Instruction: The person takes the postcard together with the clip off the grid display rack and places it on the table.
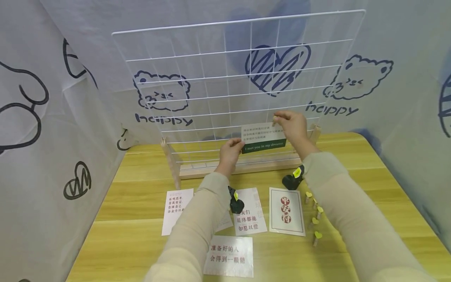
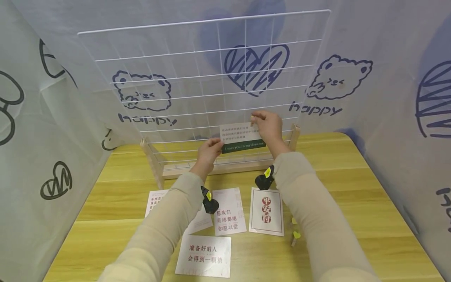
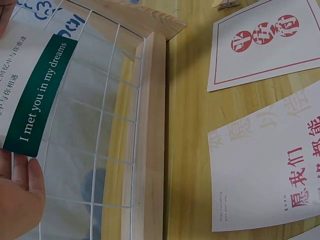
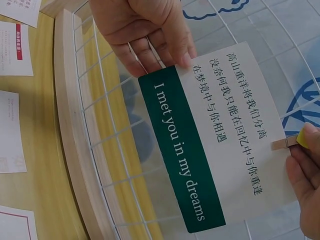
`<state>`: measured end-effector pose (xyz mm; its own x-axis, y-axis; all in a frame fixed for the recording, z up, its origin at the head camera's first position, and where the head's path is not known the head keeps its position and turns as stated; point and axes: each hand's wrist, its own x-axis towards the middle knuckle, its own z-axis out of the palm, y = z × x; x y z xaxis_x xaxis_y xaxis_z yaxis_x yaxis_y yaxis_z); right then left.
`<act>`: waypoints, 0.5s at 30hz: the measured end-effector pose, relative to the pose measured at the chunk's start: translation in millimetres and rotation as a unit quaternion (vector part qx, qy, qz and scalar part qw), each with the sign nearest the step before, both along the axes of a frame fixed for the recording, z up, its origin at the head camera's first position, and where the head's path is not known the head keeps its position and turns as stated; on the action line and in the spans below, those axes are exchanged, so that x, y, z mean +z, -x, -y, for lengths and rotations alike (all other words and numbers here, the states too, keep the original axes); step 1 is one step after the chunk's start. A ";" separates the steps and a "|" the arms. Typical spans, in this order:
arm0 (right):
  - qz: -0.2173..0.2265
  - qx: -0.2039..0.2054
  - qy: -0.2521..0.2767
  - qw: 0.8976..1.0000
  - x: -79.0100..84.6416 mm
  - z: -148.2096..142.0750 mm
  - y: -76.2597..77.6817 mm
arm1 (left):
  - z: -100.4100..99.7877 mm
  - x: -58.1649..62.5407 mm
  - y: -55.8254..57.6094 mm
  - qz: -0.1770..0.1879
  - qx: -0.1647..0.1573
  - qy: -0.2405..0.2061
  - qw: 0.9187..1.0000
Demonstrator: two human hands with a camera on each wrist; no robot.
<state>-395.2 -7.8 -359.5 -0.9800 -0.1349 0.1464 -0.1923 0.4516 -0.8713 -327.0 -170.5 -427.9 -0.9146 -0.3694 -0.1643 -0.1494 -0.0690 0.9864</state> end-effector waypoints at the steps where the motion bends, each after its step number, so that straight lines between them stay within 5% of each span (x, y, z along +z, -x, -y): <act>1: -0.003 -0.001 -0.003 1.000 0.1 0.0 0.2 | -0.4 0.5 0.2 -0.003 0.004 -0.007 1.000; 15: -0.065 -0.039 -0.025 0.997 -2.1 4.2 -1.2 | -0.4 -2.7 1.6 -0.016 0.008 -0.004 1.000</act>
